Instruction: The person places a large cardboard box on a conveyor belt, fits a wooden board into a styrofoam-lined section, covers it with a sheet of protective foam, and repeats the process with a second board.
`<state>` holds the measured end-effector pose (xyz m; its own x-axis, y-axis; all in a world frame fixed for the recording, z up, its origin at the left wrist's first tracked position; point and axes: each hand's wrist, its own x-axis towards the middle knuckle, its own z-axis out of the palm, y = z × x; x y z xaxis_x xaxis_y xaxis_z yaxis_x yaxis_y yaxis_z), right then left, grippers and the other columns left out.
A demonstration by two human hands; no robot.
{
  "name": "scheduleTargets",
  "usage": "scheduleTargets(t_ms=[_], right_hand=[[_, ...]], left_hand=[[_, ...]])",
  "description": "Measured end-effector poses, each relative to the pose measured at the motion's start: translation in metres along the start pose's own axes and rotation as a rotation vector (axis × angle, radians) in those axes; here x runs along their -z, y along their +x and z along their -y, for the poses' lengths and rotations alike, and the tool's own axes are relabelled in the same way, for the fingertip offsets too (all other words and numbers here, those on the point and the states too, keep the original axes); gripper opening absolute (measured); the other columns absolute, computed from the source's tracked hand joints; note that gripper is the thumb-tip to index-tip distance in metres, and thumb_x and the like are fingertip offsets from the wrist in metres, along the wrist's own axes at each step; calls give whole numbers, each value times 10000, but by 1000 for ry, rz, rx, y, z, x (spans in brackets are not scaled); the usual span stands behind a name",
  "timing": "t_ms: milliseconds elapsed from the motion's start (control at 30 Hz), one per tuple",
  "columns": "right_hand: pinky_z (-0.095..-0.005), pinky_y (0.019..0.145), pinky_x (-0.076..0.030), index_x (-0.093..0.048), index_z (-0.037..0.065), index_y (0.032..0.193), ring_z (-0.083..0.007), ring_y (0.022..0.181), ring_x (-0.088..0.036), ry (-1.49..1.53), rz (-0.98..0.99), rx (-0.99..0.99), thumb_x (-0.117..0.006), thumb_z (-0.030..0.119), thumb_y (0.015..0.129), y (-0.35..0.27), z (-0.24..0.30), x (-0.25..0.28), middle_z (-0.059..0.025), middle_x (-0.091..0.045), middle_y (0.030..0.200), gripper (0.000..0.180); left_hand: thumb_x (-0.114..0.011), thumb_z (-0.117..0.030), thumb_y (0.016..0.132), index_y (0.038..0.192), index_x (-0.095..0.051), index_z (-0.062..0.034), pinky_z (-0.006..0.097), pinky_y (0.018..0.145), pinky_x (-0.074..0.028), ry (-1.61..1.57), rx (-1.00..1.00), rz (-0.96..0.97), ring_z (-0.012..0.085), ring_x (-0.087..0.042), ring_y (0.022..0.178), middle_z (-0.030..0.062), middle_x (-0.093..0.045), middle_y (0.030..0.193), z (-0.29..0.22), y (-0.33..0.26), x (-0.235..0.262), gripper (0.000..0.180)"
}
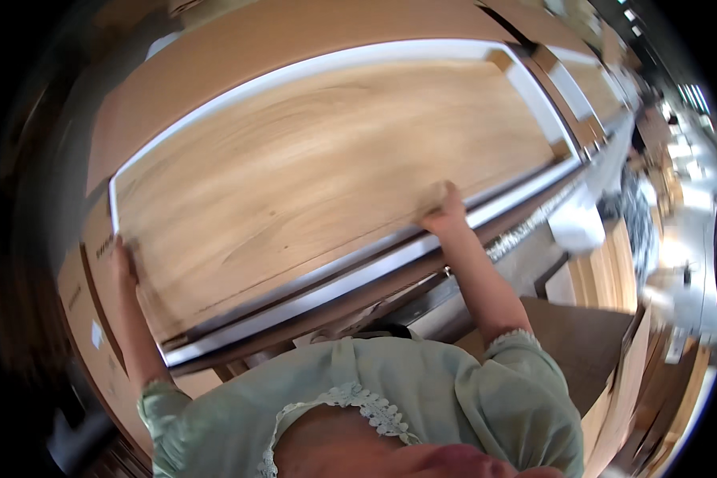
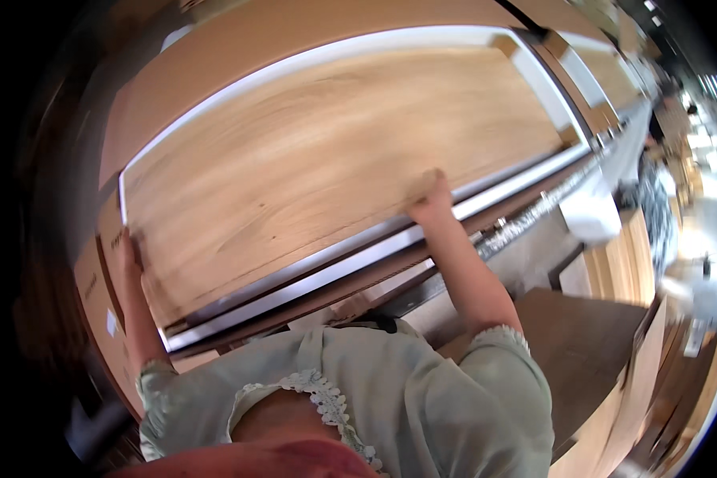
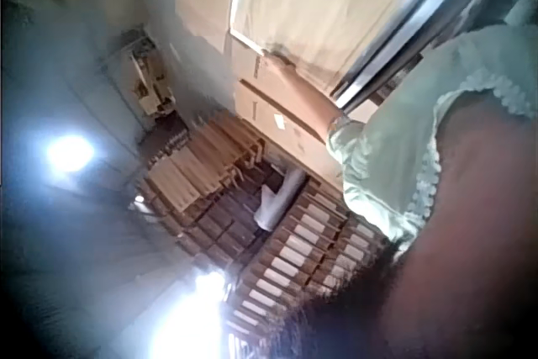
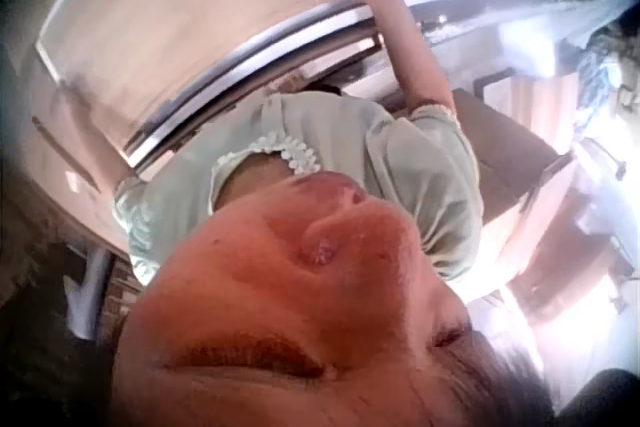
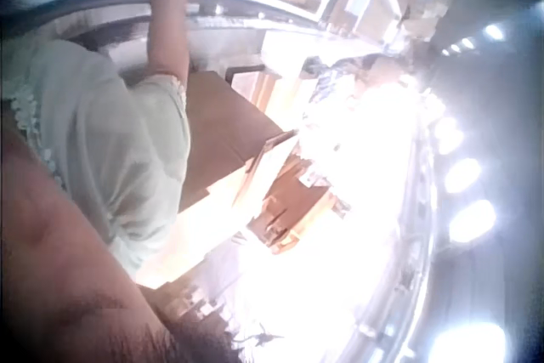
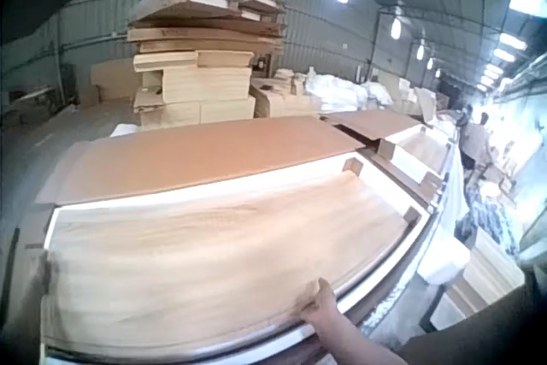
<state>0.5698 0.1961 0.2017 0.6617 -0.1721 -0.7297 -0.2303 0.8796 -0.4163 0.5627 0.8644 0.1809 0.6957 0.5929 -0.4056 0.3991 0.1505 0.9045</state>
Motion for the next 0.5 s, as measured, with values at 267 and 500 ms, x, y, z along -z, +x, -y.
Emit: scheduleTargets(t_ms=[267, 500], right_hand=[[-562, 999, -210, -450, 56, 1210, -337, 1216, -330, -395, -33, 78, -384, 307, 843, 10, 61, 45, -160, -416, 1278, 449], [-634, 1002, -66, -217, 57, 1357, -363, 1319, -111, -362, -88, -50, -372, 346, 876, 1, 62, 2, -169, -121, 1441, 582]], left_hand=[[-409, -413, 817, 1035, -601, 11, 425, 858, -427, 1007, -124, -51, 357, -541, 1029, 235, -565, 1086, -62, -71, -59, 514], [-394, -437, 870, 905, -640, 35, 414, 843, -446, 1206, -310, -73, 358, -588, 920, 230, -617, 935, -39, -83, -72, 533]])
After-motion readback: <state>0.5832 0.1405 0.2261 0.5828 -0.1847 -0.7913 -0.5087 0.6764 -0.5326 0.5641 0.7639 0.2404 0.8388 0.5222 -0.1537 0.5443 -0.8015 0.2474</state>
